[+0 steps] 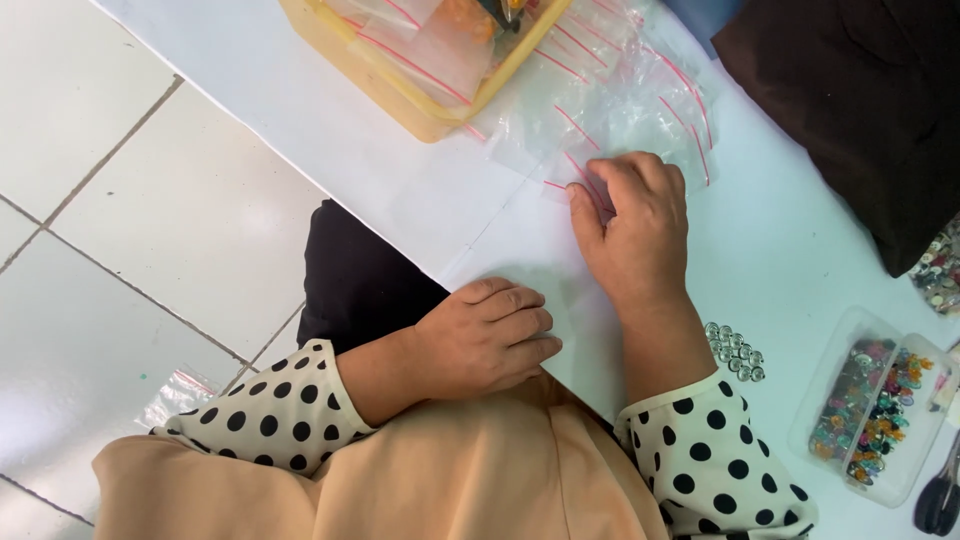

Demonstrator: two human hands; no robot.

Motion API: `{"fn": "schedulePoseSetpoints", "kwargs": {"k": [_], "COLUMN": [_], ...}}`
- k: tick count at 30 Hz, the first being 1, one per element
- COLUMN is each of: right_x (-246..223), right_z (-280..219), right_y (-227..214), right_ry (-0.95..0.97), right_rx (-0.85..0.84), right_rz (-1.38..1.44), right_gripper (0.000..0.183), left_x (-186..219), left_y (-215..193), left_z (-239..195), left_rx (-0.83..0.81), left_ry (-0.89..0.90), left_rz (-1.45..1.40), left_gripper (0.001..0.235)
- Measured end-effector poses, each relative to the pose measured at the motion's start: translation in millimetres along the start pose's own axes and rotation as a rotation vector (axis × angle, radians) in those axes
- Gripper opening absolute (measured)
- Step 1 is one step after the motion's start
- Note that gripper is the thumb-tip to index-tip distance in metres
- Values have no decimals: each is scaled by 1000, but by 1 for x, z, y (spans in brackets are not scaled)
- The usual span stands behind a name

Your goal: Sorting small decorative buttons from a plastic container, arranging them on a table for counting, and then packing them into small zip-lock bags.

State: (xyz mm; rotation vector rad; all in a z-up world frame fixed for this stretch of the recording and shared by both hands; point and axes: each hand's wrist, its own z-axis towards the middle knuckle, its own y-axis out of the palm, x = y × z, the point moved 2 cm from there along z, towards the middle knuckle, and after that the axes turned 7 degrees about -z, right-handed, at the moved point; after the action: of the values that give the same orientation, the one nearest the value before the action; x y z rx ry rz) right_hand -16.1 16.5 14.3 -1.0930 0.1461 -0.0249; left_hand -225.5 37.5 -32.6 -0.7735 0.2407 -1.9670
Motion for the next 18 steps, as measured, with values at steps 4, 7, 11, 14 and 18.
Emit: {"fn": "schedulePoseSetpoints", "kwargs": {"k": [4, 7, 11, 14, 18], "right_x": [1, 0, -8, -4, 17], "right_z": [-2, -6, -15, -31, -48], "right_y": [1, -8, -50, -89, -160], "right_ry": [22, 56, 185, 243, 222], "right_rx": [26, 80, 143, 174, 272], "right_rz": [12, 100, 409, 667, 725], "right_gripper": [10, 6, 4, 6, 10], "left_x": [0, 2, 1, 6, 25], "left_y": [-1, -8, -8, -7, -12], "left_z": [3, 11, 18, 38, 116], "left_rx": [-34, -88, -106, -91, 19], "left_ry": [0, -7, -44, -61, 115], "left_rz": [-18, -61, -102, -159, -172], "left_gripper": [22, 22, 28, 31, 30]}}
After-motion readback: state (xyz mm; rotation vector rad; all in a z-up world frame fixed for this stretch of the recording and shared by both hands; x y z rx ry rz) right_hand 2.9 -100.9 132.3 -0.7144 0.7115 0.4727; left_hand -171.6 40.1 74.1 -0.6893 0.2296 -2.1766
